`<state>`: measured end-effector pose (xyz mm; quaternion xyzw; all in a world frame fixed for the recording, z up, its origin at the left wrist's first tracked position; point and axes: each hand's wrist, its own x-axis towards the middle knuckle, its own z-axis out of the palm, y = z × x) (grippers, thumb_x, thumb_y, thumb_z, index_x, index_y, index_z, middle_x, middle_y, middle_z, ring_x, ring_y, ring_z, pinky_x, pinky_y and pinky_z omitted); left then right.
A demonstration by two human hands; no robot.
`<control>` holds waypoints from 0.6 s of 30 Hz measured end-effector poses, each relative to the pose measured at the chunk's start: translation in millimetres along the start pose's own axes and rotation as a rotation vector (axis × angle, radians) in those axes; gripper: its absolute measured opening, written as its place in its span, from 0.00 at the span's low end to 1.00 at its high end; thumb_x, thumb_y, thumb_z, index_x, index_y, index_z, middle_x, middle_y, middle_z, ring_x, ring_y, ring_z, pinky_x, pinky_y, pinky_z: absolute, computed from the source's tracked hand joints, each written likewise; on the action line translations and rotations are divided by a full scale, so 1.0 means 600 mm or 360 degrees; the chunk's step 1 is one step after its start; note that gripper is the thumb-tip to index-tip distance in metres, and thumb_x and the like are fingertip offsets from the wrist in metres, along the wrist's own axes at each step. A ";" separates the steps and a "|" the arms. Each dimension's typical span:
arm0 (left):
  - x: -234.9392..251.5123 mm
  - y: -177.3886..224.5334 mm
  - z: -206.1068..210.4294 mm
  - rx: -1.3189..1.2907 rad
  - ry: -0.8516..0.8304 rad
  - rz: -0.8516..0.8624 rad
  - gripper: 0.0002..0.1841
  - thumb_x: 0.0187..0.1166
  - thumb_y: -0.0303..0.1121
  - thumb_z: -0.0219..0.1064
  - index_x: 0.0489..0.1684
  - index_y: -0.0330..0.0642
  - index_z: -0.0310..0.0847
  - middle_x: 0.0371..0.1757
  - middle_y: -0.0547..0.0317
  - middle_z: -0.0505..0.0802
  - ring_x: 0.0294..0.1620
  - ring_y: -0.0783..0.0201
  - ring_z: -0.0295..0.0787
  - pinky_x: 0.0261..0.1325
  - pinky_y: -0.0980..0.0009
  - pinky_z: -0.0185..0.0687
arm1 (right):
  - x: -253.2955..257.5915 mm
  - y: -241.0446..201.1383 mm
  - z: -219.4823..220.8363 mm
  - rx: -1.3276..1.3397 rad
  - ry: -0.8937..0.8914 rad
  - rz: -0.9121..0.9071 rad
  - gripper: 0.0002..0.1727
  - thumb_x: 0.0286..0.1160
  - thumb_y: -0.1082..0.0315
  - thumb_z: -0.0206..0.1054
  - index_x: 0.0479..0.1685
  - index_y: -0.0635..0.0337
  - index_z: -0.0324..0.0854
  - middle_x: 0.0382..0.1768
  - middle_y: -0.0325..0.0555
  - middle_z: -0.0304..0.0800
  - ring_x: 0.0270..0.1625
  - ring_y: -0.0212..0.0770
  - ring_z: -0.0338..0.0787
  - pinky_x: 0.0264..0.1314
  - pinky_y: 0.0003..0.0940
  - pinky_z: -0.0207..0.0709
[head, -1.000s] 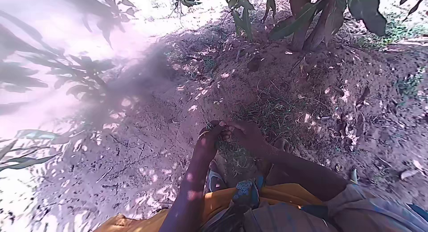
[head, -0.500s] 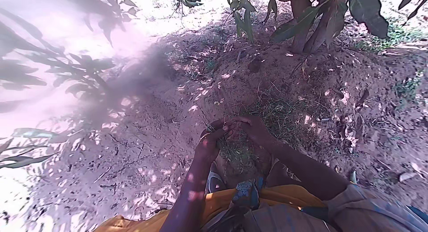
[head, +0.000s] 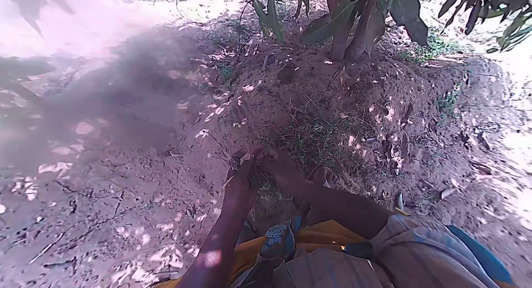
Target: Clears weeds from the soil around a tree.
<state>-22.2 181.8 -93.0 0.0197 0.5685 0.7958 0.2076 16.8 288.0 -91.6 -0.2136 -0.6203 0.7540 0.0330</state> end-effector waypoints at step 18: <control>0.052 0.118 -0.100 0.0113 0.0446 0.0592 0.18 0.94 0.32 0.41 0.52 0.44 0.82 0.22 0.75 0.88 0.21 0.79 0.84 0.29 0.82 0.83 | 0.045 -0.078 -0.142 -0.1200 0.0153 -0.0509 0.16 0.92 0.64 0.55 0.60 0.65 0.85 0.56 0.59 0.88 0.54 0.56 0.88 0.55 0.58 0.78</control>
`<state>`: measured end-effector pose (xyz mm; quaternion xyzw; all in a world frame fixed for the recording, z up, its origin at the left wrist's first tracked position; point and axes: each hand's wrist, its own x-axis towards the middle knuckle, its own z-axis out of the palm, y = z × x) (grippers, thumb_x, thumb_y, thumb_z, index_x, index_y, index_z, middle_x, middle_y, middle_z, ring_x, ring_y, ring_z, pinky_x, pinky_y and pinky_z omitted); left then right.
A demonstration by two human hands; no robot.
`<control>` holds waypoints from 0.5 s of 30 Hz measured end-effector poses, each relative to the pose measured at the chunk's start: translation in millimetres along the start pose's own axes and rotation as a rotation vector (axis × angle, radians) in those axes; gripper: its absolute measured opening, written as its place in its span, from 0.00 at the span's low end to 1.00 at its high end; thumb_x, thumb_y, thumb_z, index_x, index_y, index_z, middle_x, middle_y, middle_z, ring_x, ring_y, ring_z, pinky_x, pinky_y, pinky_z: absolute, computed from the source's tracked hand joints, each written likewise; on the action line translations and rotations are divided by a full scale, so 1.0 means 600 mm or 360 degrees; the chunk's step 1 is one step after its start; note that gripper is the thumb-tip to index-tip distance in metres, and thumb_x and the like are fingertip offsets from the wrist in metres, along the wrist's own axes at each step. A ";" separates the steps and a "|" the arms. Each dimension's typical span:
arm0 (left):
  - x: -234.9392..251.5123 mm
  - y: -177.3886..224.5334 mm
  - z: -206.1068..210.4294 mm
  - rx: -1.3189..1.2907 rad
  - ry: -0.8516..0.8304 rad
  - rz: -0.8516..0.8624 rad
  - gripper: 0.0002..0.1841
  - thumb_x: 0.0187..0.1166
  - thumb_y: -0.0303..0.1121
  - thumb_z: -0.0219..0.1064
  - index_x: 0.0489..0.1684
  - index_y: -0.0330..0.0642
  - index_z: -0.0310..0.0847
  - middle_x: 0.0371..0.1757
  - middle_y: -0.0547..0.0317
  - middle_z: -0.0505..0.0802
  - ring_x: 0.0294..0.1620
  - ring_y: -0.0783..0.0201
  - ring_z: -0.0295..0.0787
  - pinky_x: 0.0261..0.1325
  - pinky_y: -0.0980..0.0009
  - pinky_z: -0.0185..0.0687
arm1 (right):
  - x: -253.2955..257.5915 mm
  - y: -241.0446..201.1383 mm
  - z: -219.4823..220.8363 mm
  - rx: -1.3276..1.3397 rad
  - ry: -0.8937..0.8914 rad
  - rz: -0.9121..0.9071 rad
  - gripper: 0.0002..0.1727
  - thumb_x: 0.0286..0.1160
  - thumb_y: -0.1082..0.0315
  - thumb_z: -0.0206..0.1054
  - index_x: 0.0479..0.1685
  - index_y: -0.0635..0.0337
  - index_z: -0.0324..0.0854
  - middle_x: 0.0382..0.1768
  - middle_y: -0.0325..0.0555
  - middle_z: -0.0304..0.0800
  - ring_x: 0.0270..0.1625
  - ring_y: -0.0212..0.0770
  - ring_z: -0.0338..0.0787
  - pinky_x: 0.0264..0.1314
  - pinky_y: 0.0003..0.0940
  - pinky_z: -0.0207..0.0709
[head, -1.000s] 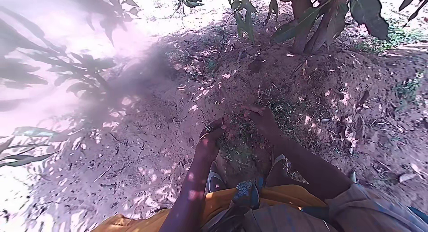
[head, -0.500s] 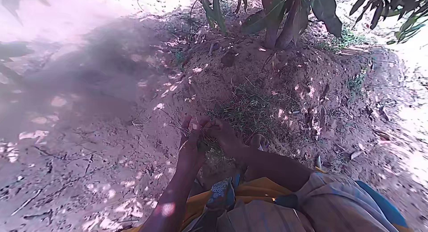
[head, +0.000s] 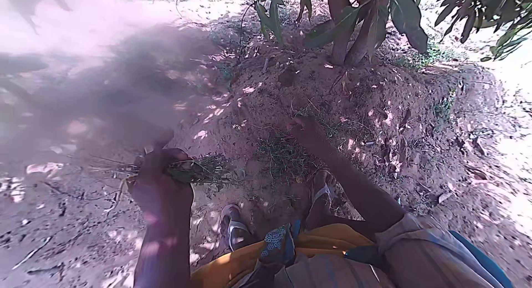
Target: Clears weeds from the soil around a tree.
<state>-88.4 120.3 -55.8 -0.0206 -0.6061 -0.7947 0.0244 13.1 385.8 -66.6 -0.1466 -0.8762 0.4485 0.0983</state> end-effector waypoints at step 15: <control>-0.013 0.046 0.003 -0.0302 -0.0033 0.0142 0.13 0.92 0.30 0.47 0.48 0.48 0.80 0.21 0.79 0.85 0.18 0.82 0.80 0.24 0.86 0.78 | 0.014 0.025 0.225 -0.1039 -0.0754 0.0436 0.28 0.91 0.62 0.52 0.87 0.63 0.66 0.92 0.62 0.56 0.97 0.63 0.40 0.94 0.67 0.22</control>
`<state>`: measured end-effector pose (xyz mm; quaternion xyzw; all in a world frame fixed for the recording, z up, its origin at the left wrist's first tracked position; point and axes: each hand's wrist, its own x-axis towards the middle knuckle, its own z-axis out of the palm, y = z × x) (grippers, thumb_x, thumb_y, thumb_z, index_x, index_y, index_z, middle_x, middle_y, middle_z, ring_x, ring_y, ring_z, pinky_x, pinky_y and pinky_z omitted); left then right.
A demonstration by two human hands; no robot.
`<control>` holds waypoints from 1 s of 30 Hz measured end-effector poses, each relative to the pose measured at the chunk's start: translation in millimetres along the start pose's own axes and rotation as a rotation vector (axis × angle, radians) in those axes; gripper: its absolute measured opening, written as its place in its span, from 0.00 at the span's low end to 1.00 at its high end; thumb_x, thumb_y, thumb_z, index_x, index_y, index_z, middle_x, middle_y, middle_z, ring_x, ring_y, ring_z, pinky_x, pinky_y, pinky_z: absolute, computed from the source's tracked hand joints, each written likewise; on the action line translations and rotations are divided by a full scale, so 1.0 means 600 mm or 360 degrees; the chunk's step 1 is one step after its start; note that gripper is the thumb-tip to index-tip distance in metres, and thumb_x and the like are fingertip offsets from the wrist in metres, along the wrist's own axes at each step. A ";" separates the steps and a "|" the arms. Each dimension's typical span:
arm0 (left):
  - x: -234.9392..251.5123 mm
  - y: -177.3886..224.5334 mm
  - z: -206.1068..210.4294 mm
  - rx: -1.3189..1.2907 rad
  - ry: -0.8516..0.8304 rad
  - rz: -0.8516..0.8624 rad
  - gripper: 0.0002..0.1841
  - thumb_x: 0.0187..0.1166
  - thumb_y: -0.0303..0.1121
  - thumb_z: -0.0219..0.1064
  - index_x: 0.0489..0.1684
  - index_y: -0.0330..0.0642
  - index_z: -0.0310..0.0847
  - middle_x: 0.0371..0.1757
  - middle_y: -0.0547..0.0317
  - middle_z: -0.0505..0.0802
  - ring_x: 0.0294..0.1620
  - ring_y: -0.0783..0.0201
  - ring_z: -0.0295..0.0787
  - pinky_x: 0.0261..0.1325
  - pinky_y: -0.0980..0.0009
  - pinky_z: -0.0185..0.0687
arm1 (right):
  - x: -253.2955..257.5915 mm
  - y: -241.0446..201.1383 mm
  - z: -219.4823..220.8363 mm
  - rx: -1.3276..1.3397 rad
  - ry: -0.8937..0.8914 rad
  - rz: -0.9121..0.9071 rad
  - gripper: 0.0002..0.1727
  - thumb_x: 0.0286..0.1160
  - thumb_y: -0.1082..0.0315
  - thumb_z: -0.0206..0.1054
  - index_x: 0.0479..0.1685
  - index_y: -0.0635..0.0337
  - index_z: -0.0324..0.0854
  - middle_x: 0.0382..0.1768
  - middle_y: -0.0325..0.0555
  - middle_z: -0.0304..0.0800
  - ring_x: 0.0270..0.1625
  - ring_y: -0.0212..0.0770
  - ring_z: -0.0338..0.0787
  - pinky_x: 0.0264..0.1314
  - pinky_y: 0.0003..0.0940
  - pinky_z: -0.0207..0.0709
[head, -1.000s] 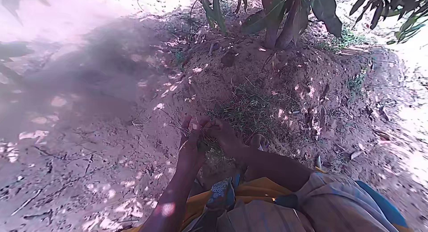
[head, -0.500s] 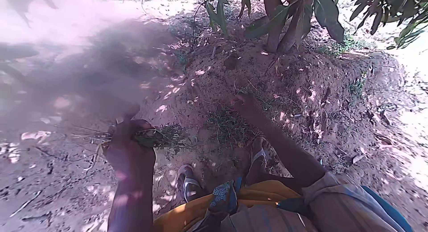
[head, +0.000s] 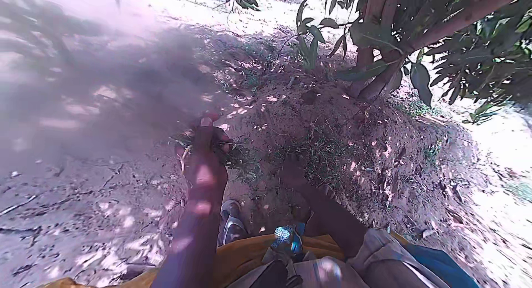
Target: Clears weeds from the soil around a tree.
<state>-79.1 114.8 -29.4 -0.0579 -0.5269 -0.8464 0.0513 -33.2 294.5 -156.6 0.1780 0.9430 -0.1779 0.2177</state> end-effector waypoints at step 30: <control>-0.072 -0.053 0.028 0.0851 -0.1054 -0.0372 0.10 0.88 0.29 0.58 0.47 0.36 0.85 0.37 0.69 0.89 0.36 0.86 0.80 0.42 0.85 0.77 | -0.157 0.031 -0.082 0.2195 0.0130 -0.0654 0.18 0.90 0.72 0.46 0.47 0.71 0.84 0.44 0.46 0.95 0.47 0.31 0.92 0.59 0.28 0.83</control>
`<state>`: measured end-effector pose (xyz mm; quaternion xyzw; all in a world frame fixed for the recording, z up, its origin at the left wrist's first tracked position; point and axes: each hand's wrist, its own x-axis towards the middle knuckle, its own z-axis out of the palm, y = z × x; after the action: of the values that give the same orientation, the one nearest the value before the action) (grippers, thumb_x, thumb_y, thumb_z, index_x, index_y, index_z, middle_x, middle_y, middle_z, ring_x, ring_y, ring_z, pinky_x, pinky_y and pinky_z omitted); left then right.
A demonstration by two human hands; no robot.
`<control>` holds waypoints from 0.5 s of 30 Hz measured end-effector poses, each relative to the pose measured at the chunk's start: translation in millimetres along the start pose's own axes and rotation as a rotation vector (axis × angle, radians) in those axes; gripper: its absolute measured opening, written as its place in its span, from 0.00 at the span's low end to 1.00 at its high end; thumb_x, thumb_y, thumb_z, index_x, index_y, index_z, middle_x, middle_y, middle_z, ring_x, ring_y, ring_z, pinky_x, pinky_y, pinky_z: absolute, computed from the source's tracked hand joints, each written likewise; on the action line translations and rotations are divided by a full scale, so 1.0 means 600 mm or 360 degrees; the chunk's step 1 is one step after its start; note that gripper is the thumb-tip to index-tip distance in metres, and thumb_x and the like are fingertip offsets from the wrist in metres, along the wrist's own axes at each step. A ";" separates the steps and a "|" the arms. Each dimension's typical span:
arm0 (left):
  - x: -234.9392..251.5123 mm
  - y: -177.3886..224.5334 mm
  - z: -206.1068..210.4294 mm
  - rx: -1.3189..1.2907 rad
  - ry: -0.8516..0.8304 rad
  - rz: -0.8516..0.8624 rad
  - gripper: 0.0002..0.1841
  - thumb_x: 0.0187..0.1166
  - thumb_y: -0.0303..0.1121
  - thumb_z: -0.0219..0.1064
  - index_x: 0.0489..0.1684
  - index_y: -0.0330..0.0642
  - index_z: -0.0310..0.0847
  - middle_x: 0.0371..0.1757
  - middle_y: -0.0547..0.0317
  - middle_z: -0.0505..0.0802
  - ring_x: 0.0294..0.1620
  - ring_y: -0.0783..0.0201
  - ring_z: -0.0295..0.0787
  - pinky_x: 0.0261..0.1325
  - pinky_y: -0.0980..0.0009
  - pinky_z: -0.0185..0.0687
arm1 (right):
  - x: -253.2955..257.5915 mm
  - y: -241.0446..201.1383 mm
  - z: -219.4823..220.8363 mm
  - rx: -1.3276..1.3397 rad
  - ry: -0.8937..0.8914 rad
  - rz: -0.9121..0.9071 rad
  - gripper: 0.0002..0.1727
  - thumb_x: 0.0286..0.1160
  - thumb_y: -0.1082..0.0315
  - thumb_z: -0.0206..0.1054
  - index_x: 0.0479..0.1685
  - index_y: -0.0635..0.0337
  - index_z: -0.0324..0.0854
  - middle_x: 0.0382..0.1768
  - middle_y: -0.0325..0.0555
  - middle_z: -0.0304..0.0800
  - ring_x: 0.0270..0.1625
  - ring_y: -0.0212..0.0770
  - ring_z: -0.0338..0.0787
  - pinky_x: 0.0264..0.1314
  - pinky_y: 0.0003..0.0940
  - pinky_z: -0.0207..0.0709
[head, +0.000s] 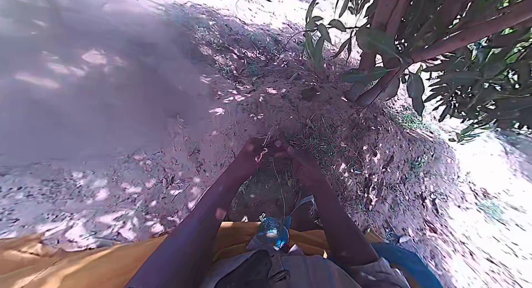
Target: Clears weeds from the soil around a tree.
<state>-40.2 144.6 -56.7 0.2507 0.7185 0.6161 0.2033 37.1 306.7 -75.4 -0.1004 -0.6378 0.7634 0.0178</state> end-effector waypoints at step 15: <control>0.014 0.010 -0.053 -0.0492 0.0814 0.0070 0.18 0.95 0.42 0.44 0.34 0.53 0.77 0.13 0.83 0.72 0.14 0.82 0.74 0.29 0.83 0.81 | 0.032 0.084 -0.151 -0.1494 0.0252 0.0722 0.20 0.91 0.63 0.57 0.68 0.69 0.83 0.64 0.63 0.88 0.67 0.53 0.88 0.75 0.50 0.75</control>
<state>-65.2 125.4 -45.9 0.0689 0.6384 0.7657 0.0381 39.2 388.4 -142.4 -0.2905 -0.8701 0.3703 -0.1466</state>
